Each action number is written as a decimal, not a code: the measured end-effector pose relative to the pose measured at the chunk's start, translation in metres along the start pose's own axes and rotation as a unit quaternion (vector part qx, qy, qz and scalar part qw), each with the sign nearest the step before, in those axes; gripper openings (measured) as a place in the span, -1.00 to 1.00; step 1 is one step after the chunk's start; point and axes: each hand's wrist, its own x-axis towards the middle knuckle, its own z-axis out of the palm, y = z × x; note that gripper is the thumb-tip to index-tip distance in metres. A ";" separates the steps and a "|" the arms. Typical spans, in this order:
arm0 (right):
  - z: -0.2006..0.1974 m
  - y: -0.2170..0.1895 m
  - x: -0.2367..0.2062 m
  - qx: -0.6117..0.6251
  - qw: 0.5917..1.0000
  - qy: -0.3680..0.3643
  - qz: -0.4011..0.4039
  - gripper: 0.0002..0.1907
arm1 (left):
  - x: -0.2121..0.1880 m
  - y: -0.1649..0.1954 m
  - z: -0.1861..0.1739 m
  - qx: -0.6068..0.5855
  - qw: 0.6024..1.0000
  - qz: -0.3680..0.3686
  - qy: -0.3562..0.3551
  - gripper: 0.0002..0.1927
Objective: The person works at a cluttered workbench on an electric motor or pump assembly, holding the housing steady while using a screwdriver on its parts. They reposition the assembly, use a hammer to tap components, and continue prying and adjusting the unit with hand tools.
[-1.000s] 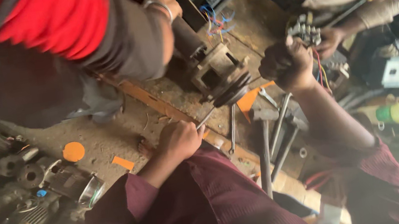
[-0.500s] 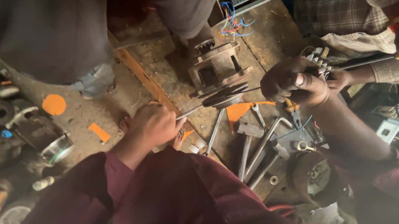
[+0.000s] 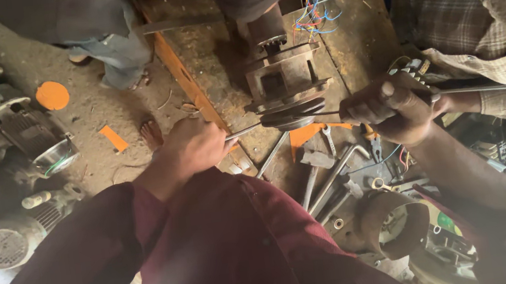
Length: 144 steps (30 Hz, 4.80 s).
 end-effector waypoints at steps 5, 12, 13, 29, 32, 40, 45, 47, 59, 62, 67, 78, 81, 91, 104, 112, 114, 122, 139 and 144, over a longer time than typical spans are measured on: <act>0.007 0.007 -0.007 -0.012 0.999 0.018 -0.036 -0.45 | 0.002 -0.010 0.016 -0.010 1.000 0.017 0.021 -0.52; 0.018 0.018 -0.013 0.050 0.996 0.040 -0.064 -0.56 | 0.004 -0.020 0.034 -0.028 0.996 0.057 0.063 -0.57; 0.020 0.017 -0.011 0.028 0.996 0.043 -0.076 -0.55 | 0.005 -0.021 0.035 -0.024 0.997 0.052 0.053 -0.56; 0.026 0.013 -0.004 -0.008 0.997 0.051 -0.054 -0.49 | 0.010 -0.021 0.027 -0.064 0.997 0.031 -0.019 -0.55; 0.027 0.012 -0.005 -0.014 0.997 0.067 -0.046 -0.49 | 0.011 -0.021 0.028 -0.041 0.998 0.038 -0.040 -0.52; 0.031 0.008 0.001 -0.118 0.988 0.067 -0.068 -0.51 | 0.015 -0.025 0.031 -0.068 0.995 0.028 -0.063 -0.60; 0.027 0.013 -0.007 -0.019 0.994 0.093 -0.045 -0.51 | 0.015 -0.026 0.033 -0.065 0.996 0.028 -0.052 -0.61; 0.025 0.017 -0.011 -0.008 0.993 0.113 -0.042 -0.51 | 0.014 -0.026 0.034 -0.071 0.996 0.032 -0.050 -0.60; 0.030 0.019 -0.006 -0.207 0.965 0.107 -0.116 -0.55 | 0.016 -0.033 0.045 -0.082 0.996 0.028 -0.020 -0.62; 0.030 0.021 -0.004 -0.164 0.976 0.109 -0.092 -0.54 | 0.019 -0.036 0.054 -0.086 0.996 0.016 -0.033 -0.57; 0.036 0.025 -0.013 -0.023 0.991 0.121 -0.046 -0.48 | 0.024 -0.043 0.072 -0.087 0.995 0.048 -0.010 -0.57; 0.055 0.035 -0.009 -0.112 0.985 0.119 -0.063 -0.48 | 0.023 -0.054 0.105 -0.083 0.989 0.102 0.063 -0.45; 0.061 0.034 -0.008 -0.110 0.984 0.122 -0.066 -0.48 | 0.015 -0.048 0.094 -0.082 0.988 0.102 0.075 -0.43; 0.060 0.038 -0.016 -0.089 0.984 0.141 -0.058 -0.48 | -0.005 -0.033 0.075 -0.039 0.976 0.087 0.196 -0.50; 0.036 0.033 -0.014 -0.017 0.983 0.171 -0.065 -0.45 | -0.010 -0.013 0.032 -0.007 0.985 0.071 0.155 -0.51; 0.011 0.021 -0.002 0.032 0.990 0.138 -0.019 -0.36 | -0.007 -0.001 0.003 0.026 0.990 0.032 0.132 -0.52; 0.006 0.020 -0.003 0.049 0.989 0.142 -0.010 -0.35 | -0.008 0.000 0.001 0.023 0.992 0.023 0.121 -0.52; 0.008 0.015 -0.001 0.057 0.993 0.092 -0.050 -0.42 | -0.010 0.001 0.003 0.070 0.995 -0.034 0.063 -0.57; 0.030 0.012 0.002 0.024 0.996 0.087 -0.022 -0.48 | 0.003 -0.023 0.024 0.014 1.000 0.011 0.007 -0.59; 0.031 0.015 0.001 0.032 0.996 0.087 -0.013 -0.50 | 0.008 -0.032 0.041 -0.018 0.999 0.016 0.021 -0.62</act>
